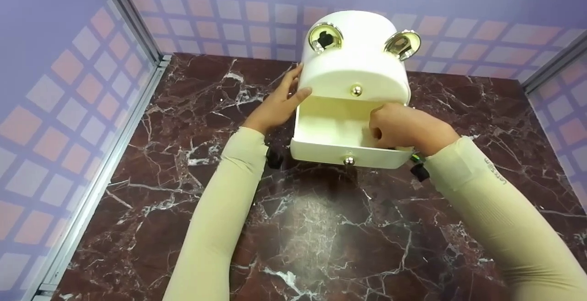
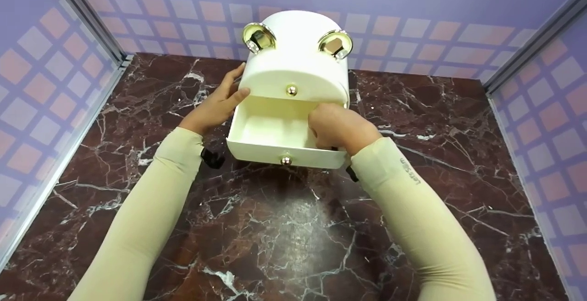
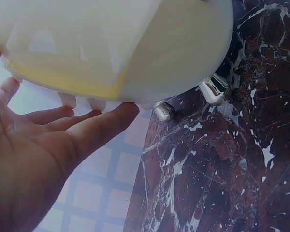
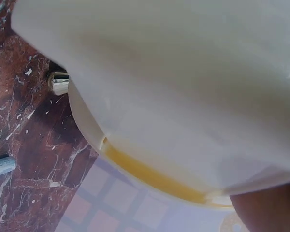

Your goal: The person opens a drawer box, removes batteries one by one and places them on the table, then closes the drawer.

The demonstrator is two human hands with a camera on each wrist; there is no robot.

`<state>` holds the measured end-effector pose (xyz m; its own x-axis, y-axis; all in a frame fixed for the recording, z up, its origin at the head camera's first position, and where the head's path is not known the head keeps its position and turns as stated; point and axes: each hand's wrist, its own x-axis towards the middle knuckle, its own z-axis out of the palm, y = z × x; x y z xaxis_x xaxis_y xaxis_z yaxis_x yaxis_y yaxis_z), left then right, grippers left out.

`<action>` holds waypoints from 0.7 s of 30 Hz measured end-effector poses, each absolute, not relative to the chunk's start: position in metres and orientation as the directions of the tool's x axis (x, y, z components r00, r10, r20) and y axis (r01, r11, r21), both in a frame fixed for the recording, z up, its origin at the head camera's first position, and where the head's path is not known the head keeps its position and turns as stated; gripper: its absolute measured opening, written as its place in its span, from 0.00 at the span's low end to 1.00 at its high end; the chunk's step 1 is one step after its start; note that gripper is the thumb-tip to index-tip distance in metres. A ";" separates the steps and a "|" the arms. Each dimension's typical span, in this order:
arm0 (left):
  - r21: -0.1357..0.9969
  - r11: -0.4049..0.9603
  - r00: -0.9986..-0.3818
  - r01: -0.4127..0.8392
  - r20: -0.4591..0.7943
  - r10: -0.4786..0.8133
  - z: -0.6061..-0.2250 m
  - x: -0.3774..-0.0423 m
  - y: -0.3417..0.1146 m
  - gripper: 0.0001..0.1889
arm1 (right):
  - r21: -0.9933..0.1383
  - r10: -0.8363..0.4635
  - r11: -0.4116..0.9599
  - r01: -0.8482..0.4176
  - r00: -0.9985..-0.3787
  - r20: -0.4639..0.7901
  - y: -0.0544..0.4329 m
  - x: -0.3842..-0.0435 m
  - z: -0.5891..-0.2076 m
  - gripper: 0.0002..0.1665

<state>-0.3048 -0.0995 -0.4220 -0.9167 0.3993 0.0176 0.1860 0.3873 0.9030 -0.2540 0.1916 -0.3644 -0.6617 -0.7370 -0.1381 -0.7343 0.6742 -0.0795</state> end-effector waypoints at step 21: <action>0.915 0.356 -0.903 0.190 0.021 0.429 -0.412 -0.299 -0.097 0.38 | -0.136 -0.794 0.548 -0.825 -0.564 0.225 0.221 -0.228 -0.345 0.04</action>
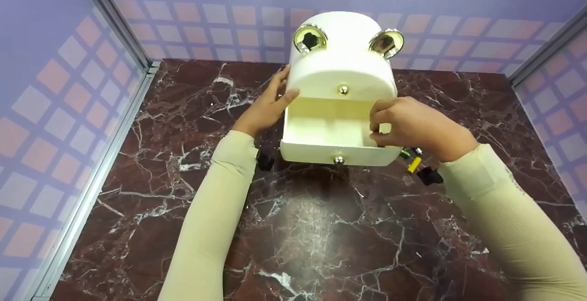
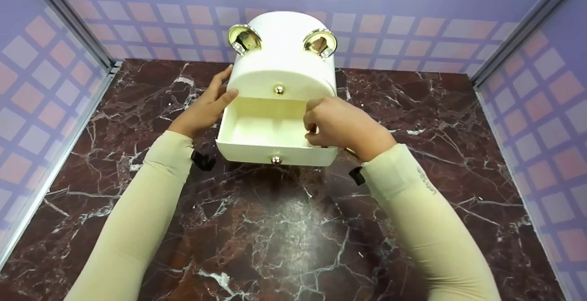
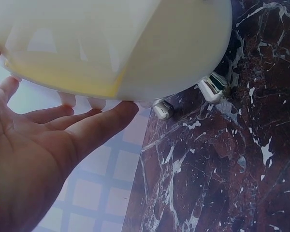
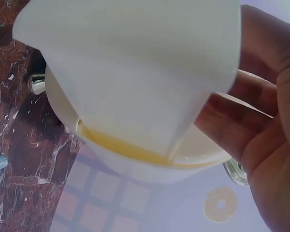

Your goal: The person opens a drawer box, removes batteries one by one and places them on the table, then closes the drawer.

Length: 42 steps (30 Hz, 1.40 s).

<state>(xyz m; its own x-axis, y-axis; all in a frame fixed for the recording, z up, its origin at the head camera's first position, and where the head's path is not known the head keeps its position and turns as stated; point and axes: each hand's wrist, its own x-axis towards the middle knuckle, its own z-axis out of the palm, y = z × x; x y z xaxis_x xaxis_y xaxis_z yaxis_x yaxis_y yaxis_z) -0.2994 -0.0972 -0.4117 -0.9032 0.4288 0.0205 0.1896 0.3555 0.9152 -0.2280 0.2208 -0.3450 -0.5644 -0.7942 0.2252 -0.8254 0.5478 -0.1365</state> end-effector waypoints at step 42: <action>0.922 0.357 -0.915 0.153 -0.004 0.404 -0.422 -0.304 -0.098 0.41 | -0.182 -0.574 0.626 -0.758 -0.606 0.551 0.304 -0.200 -0.354 0.10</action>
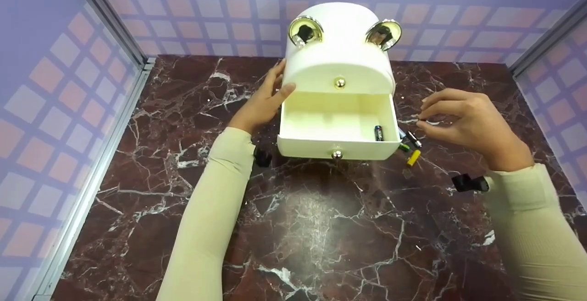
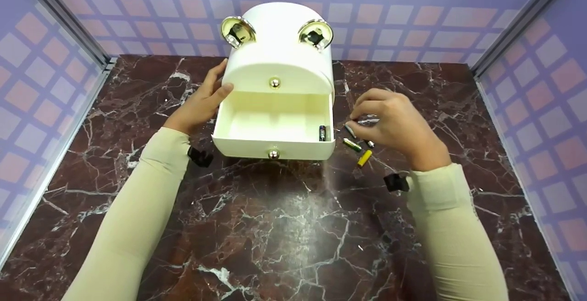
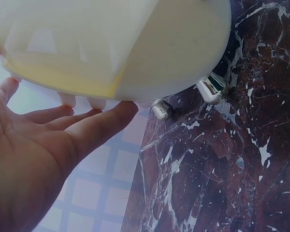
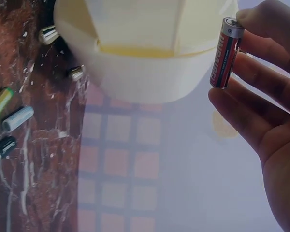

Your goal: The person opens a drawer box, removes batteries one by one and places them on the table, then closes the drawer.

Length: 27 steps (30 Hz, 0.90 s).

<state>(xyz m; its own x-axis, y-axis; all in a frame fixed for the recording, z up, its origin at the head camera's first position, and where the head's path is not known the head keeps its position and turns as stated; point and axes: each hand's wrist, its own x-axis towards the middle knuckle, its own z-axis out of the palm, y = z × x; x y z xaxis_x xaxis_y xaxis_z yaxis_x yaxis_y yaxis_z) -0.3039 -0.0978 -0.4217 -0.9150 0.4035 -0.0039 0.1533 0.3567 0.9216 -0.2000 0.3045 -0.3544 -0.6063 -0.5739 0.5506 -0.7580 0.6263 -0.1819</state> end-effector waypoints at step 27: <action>0.922 0.357 -0.918 0.152 -0.002 0.396 -0.422 -0.303 -0.098 0.40 | -0.290 -0.448 0.736 -0.612 -0.761 0.470 0.340 -0.186 -0.424 0.11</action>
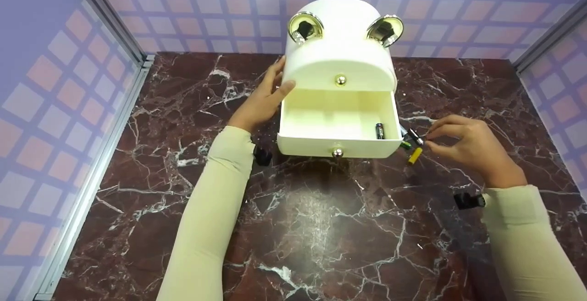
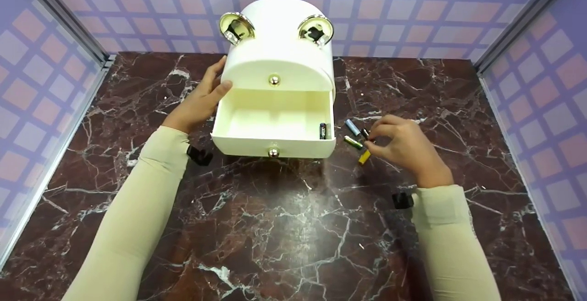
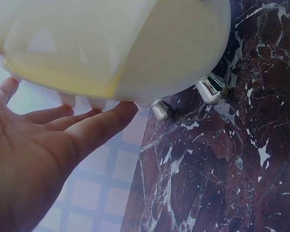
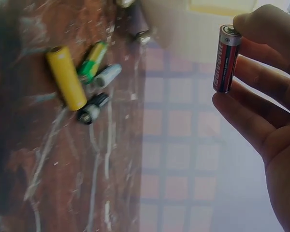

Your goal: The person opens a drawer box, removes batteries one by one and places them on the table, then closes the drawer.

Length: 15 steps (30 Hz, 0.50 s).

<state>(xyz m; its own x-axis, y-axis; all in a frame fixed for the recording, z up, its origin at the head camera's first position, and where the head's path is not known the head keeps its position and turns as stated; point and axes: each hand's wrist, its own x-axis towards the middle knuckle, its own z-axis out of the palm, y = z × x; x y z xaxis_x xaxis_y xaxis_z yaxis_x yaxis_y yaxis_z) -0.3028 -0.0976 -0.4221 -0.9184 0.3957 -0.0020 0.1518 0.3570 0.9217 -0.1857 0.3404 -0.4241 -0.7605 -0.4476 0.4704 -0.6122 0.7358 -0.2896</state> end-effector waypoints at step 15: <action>0.922 0.372 -0.919 0.107 -0.051 0.391 -0.412 -0.298 -0.097 0.38 | -0.278 -0.448 0.772 -0.572 -0.799 0.400 0.351 -0.177 -0.460 0.09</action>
